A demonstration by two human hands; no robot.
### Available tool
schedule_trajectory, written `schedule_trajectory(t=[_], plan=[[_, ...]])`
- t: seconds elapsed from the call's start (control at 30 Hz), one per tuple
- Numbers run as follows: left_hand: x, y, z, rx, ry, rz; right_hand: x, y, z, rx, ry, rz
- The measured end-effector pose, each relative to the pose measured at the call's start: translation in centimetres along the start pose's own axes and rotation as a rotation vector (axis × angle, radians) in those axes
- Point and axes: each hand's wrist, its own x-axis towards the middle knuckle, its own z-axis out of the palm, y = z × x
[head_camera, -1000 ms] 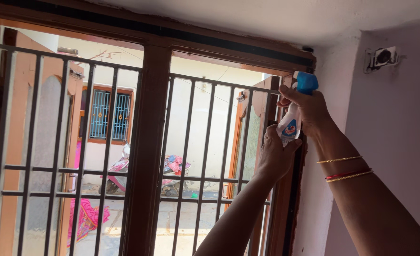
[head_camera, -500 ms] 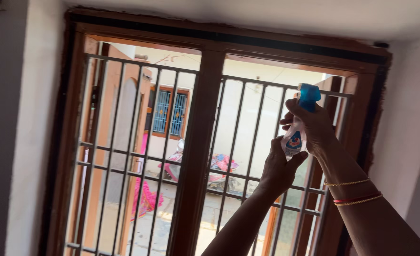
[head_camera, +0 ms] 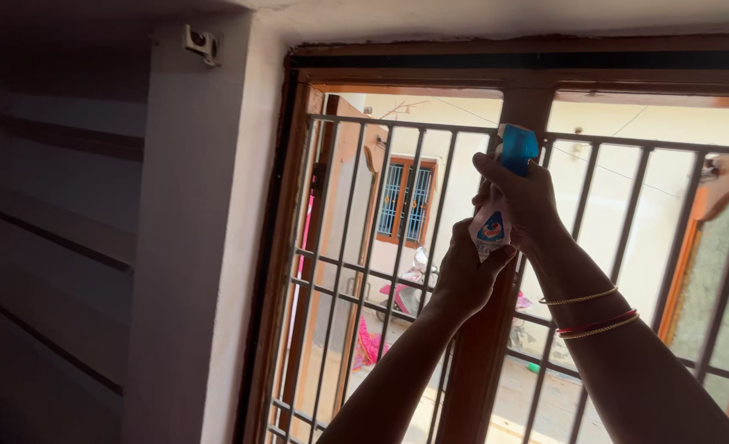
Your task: The person sprays a cleaning solution onto the window frame and then wipes it with a pink cloth. The person repeats this process multiple times, focusing on different sections of the frame.
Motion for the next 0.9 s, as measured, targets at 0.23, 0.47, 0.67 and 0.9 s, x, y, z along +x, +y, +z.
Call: schedule_trajectory(t=[0.23,0.47,0.67,0.9], plan=[[4.7,-1.6,-9.8,0.2,-0.028,0.112,5.6,2.0,7.2,-0.011,0.07,-0.089],[8.3,-2.5,-17.2,0.272,-0.003,0.021,11.0,4.5,13.4,0.093,0.073,-0.066],[9.7,-3.8,-21.5,0.313,0.036,0.002,13.3,6.3,17.5,0.137,0.012,-0.021],[9.0,-4.8,-23.8,0.5,0.139,-0.081,14.3,8.0,20.7,0.224,-0.057,0.035]])
